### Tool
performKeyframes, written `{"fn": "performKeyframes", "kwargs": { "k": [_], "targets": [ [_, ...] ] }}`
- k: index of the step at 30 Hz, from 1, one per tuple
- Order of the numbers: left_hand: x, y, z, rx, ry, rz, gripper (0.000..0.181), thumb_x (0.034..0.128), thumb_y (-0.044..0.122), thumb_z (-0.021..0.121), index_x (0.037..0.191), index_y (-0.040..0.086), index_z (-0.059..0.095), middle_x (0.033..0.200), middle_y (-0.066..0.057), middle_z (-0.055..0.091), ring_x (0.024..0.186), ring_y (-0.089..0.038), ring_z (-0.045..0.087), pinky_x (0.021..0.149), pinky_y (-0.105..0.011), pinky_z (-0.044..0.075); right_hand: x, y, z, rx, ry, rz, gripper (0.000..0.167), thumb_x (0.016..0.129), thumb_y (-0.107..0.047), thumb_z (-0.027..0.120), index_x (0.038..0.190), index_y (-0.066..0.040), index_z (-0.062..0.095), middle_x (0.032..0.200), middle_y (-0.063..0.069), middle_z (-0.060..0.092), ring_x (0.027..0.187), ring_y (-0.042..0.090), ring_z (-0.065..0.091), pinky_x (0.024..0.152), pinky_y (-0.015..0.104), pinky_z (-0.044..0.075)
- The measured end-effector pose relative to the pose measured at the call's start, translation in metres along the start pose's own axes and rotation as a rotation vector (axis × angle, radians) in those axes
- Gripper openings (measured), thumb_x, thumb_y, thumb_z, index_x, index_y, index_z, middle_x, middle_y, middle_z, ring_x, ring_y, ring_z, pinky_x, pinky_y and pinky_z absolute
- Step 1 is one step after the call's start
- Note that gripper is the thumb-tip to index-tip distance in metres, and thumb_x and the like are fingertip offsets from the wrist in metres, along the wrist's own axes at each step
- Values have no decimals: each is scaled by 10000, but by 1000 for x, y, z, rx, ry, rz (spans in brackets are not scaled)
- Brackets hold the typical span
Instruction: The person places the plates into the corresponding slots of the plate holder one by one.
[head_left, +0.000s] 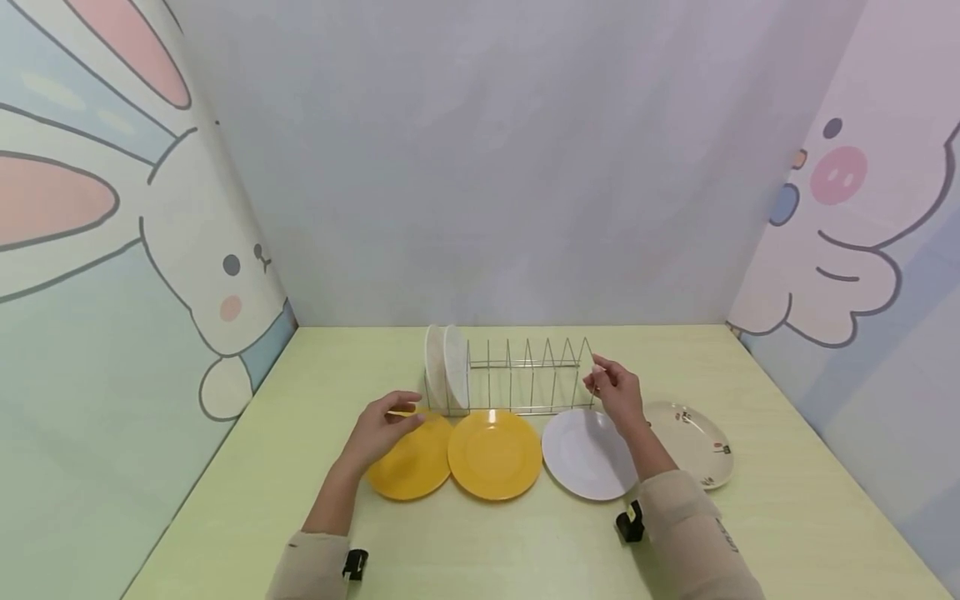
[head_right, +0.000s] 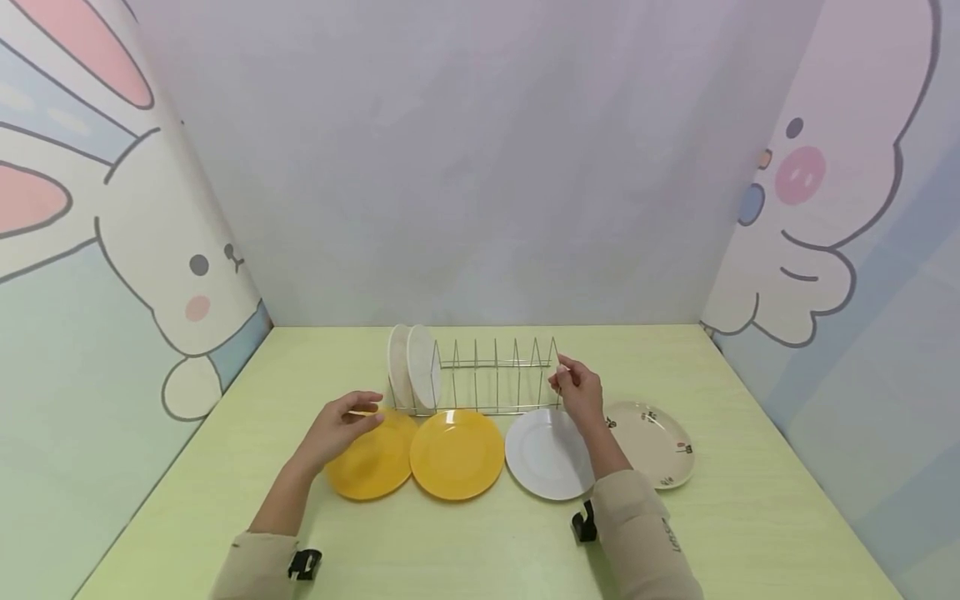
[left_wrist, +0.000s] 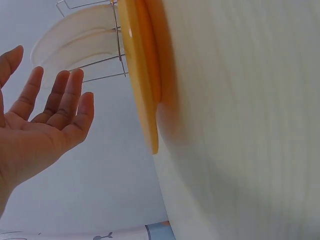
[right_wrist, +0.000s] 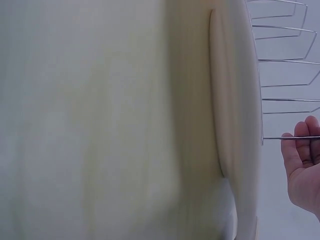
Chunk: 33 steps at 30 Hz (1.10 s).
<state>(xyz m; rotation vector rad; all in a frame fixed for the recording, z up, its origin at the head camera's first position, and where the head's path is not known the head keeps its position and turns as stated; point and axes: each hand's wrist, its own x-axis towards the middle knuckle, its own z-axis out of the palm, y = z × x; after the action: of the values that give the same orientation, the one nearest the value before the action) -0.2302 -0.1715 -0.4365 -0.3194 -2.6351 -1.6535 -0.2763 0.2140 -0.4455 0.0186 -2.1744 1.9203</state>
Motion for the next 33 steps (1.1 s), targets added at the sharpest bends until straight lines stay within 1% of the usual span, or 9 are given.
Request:
{"fn": "performKeyframes", "kwargs": {
  "k": [4, 8, 11, 17, 20, 22, 26, 30, 33],
  "targets": [
    [-2, -5, -8, 8, -31, -43, 386, 845, 248, 697, 1182, 86, 602, 1171, -193, 563, 945, -269, 586, 795, -378, 508, 6, 12, -3, 27, -1, 4, 333, 977, -68, 461, 1278, 68, 493, 930, 300, 578, 815, 284, 607, 780, 413, 514],
    [-4, -11, -17, 38, -62, -95, 427, 842, 263, 699, 1215, 88, 584, 1199, -194, 546, 976, -279, 566, 817, -394, 497, 10, 23, -3, 21, 6, 2, 343, 977, -122, 476, 1280, 37, 508, 914, 251, 597, 788, 207, 611, 768, 372, 523],
    [-7, -17, -25, 62, -78, -109, 452, 846, 262, 693, 1233, 63, 569, 1215, -212, 531, 1009, -312, 553, 827, -418, 492, 11, 26, -2, 6, 18, -7, 344, 978, -138, 479, 1275, 31, 516, 895, 224, 605, 768, 172, 609, 757, 358, 527],
    [-9, -27, -37, 102, -93, -142, 546, 830, 325, 702, 1281, 66, 537, 1265, -218, 497, 1100, -363, 505, 864, -471, 463, 11, 24, -2, -3, 17, -1, 336, 982, -112, 466, 1281, 34, 509, 899, 234, 600, 778, 195, 609, 762, 369, 525],
    [-10, -31, -42, 113, -111, -178, 590, 816, 316, 717, 1307, 61, 510, 1287, -228, 472, 1148, -385, 462, 871, -517, 442, 9, 19, -3, 21, 2, 12, 338, 979, -91, 464, 1288, 41, 499, 924, 268, 591, 804, 238, 609, 778, 385, 519],
    [-11, -32, -44, 100, -126, -214, 616, 804, 281, 733, 1324, 58, 490, 1297, -242, 453, 1149, -392, 457, 859, -538, 440, 7, 15, -4, 34, -5, 15, 334, 978, -67, 458, 1287, 54, 494, 938, 294, 581, 820, 276, 606, 784, 404, 514],
    [-13, -34, -47, 63, -144, -282, 677, 783, 222, 755, 1355, 44, 441, 1303, -288, 419, 1085, -389, 509, 802, -526, 476, 5, 10, -4, 42, -5, 9, 322, 974, -31, 450, 1275, 76, 493, 932, 313, 574, 816, 301, 604, 778, 427, 512],
    [-15, -34, -48, 49, -136, -361, 700, 769, 188, 766, 1357, 24, 423, 1285, -303, 416, 990, -345, 555, 740, -462, 516, 6, 15, -4, 42, 1, 9, 326, 973, -70, 470, 1272, 54, 509, 904, 256, 596, 779, 208, 612, 754, 363, 528],
    [-17, -34, -46, 51, -125, -426, 689, 760, 154, 772, 1343, 13, 434, 1213, -265, 462, 883, -287, 583, 691, -411, 531, 8, 21, -4, 23, 6, 1, 330, 976, -102, 474, 1276, 29, 517, 893, 217, 608, 766, 162, 610, 737, 316, 532]
  ]
}}
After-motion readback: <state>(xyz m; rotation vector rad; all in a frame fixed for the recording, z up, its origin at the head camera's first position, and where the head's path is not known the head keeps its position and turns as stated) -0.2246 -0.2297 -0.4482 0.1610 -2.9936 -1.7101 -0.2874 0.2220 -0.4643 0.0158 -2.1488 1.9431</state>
